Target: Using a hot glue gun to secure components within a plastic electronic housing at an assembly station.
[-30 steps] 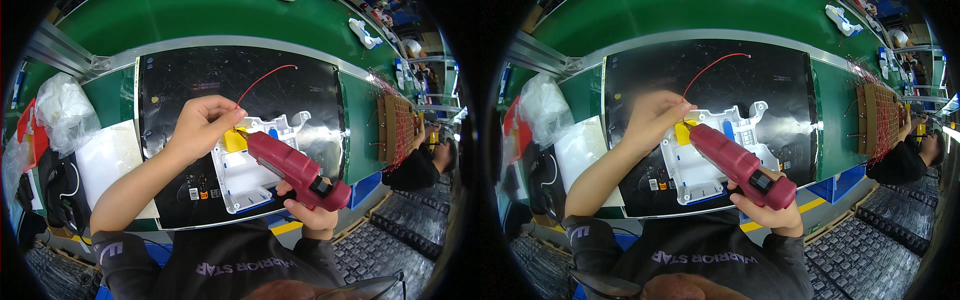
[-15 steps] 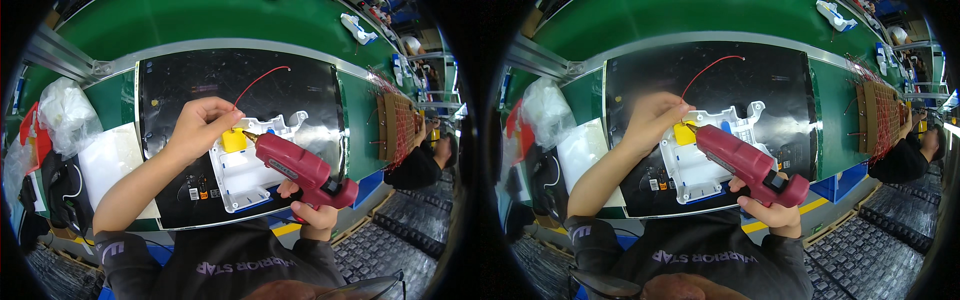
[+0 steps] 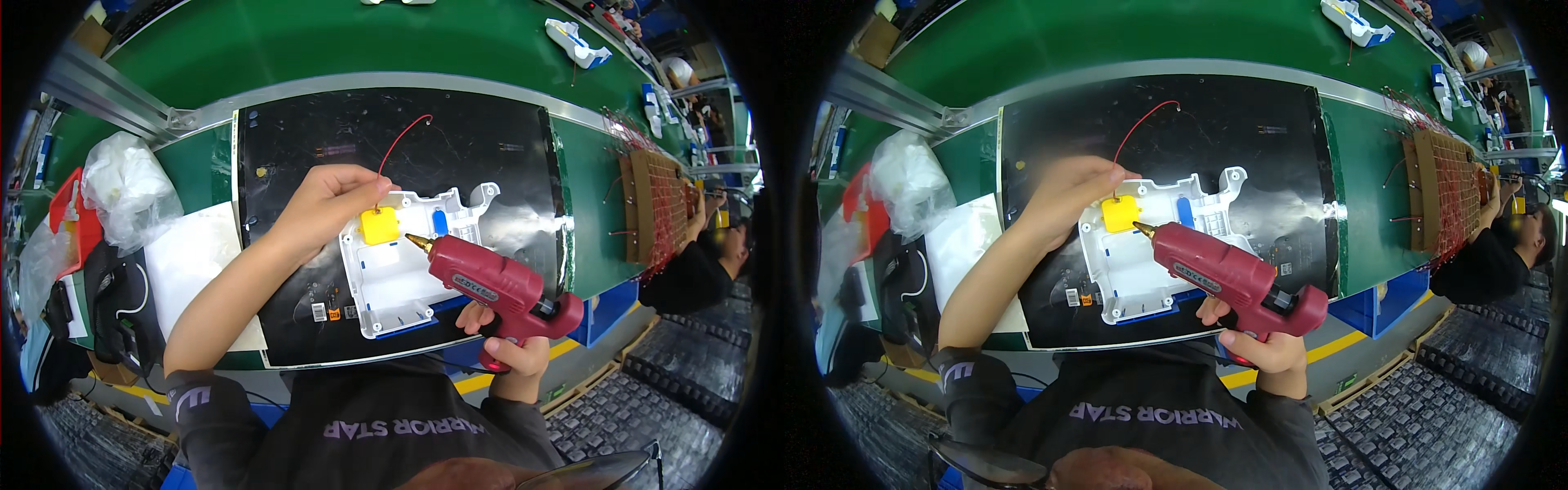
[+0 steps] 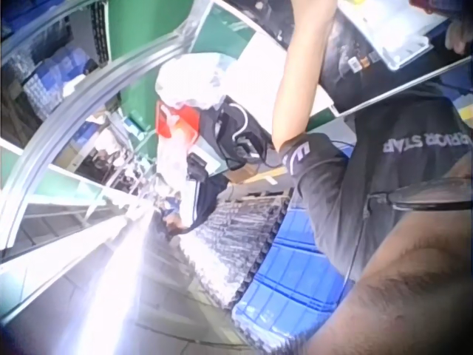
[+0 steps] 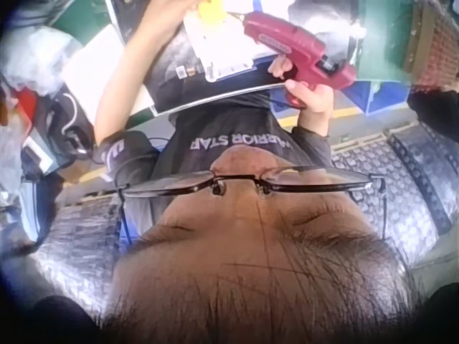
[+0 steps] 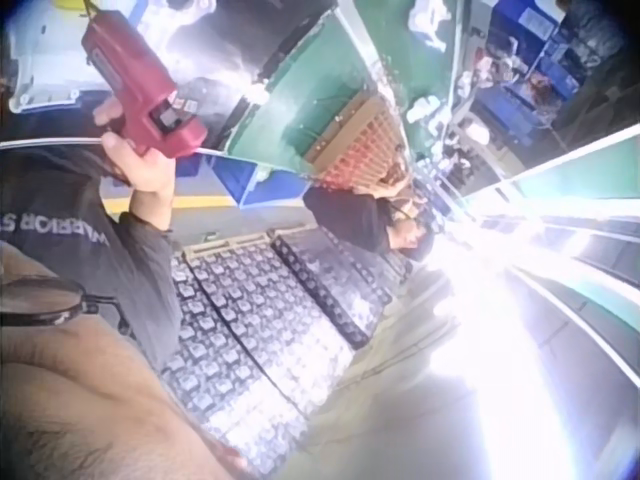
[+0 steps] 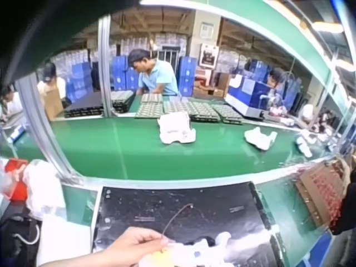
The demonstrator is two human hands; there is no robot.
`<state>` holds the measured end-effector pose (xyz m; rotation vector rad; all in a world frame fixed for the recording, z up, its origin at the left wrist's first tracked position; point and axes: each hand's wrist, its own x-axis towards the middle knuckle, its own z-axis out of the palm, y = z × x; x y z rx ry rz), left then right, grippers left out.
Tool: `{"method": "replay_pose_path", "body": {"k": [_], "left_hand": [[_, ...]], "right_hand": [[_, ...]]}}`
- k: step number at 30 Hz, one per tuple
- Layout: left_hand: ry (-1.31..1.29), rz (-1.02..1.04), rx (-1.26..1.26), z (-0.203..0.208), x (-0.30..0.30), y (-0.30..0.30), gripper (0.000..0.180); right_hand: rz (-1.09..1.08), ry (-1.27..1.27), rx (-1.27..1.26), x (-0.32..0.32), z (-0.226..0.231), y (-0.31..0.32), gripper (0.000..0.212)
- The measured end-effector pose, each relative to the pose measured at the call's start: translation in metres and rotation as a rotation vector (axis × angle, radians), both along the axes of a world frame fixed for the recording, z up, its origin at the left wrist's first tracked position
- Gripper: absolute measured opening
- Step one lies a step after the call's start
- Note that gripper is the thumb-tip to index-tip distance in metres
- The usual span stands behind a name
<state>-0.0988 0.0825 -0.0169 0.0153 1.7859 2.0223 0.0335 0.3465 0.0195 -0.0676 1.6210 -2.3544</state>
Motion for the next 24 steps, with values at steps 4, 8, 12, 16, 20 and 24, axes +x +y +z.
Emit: {"method": "replay_pose_path", "body": {"k": [4, 8, 12, 16, 20, 24], "left_hand": [[-0.040, -0.007, -0.002, 0.006, -0.001, 0.002, 0.023], [-0.058, -0.017, 0.005, 0.010, 0.001, 0.002, 0.023], [-0.069, -0.041, -0.015, 0.010, 0.004, 0.000, 0.031], [0.022, -0.051, -0.044, 0.014, 0.010, 0.000, 0.031], [0.038, -0.058, -0.047, 0.017, 0.014, 0.001, 0.031], [0.028, -0.040, -0.026, 0.016, 0.015, -0.001, 0.031]], "right_hand": [[0.023, 0.030, 0.006, 0.001, -0.001, 0.002, 0.029], [0.036, 0.037, 0.007, 0.002, -0.001, 0.004, 0.028], [0.042, 0.041, 0.002, 0.003, -0.002, 0.004, 0.030], [0.032, 0.030, -0.002, 0.004, 0.001, 0.003, 0.030], [0.021, 0.037, -0.001, 0.005, 0.000, 0.003, 0.029], [0.015, 0.053, -0.004, 0.004, 0.000, 0.002, 0.028]]}}
